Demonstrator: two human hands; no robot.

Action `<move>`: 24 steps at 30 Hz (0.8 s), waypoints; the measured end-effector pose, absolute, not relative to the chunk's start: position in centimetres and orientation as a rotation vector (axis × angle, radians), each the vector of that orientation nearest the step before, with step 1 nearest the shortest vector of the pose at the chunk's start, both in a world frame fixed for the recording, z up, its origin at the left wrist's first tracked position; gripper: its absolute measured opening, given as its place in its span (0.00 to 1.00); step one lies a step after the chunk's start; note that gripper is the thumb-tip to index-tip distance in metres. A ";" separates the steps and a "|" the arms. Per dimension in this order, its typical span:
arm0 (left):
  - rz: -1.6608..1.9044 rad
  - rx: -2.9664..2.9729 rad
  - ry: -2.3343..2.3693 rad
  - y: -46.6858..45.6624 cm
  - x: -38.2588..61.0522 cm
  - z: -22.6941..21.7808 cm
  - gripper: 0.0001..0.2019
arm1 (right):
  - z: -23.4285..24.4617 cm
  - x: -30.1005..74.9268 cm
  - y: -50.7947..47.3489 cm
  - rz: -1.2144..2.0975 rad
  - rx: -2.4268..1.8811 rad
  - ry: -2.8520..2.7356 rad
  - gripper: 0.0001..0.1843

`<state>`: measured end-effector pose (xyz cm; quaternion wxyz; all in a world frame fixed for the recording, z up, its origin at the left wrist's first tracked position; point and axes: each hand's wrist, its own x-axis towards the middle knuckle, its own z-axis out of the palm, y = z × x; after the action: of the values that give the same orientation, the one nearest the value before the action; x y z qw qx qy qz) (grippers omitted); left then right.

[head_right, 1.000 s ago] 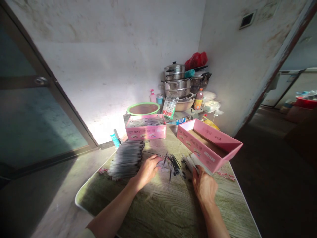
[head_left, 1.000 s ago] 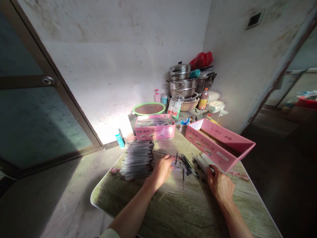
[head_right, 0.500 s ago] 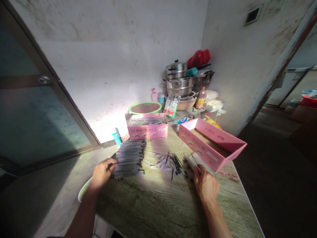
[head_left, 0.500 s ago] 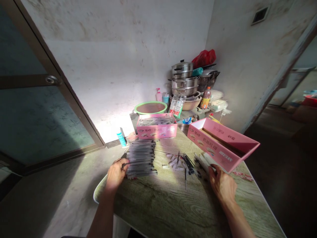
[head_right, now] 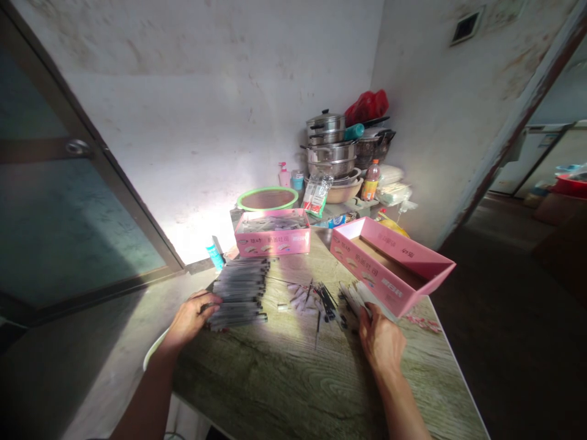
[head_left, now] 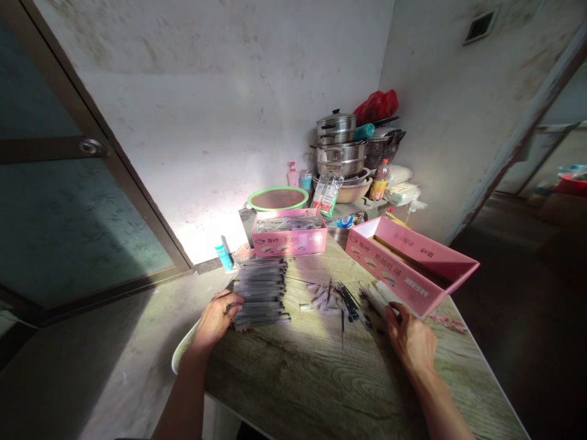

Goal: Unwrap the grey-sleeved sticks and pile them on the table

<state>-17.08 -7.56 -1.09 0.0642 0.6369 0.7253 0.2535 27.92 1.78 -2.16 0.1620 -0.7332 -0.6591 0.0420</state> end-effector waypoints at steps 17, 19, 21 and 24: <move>0.809 1.842 2.130 -7.6 -17.0 -0.2 0.12 | -2.4 28.0 1.9 0.105 -2.105 -1.861 0.26; 0.858 1.825 2.116 -7.7 -16.9 0.4 0.12 | -2.2 27.9 1.8 0.120 -2.101 -1.841 0.26; 0.929 1.815 2.083 -7.5 -16.1 1.2 0.12 | -1.9 27.6 1.6 0.166 -2.040 -1.806 0.26; 1.061 1.814 1.974 -5.8 -13.7 2.6 0.12 | -1.6 27.0 1.3 0.365 -1.755 -1.759 0.26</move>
<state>-13.65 -5.79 2.65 0.1289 0.6239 0.6789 0.3649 26.99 1.32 -1.57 0.3099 -0.6645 -0.6658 0.1380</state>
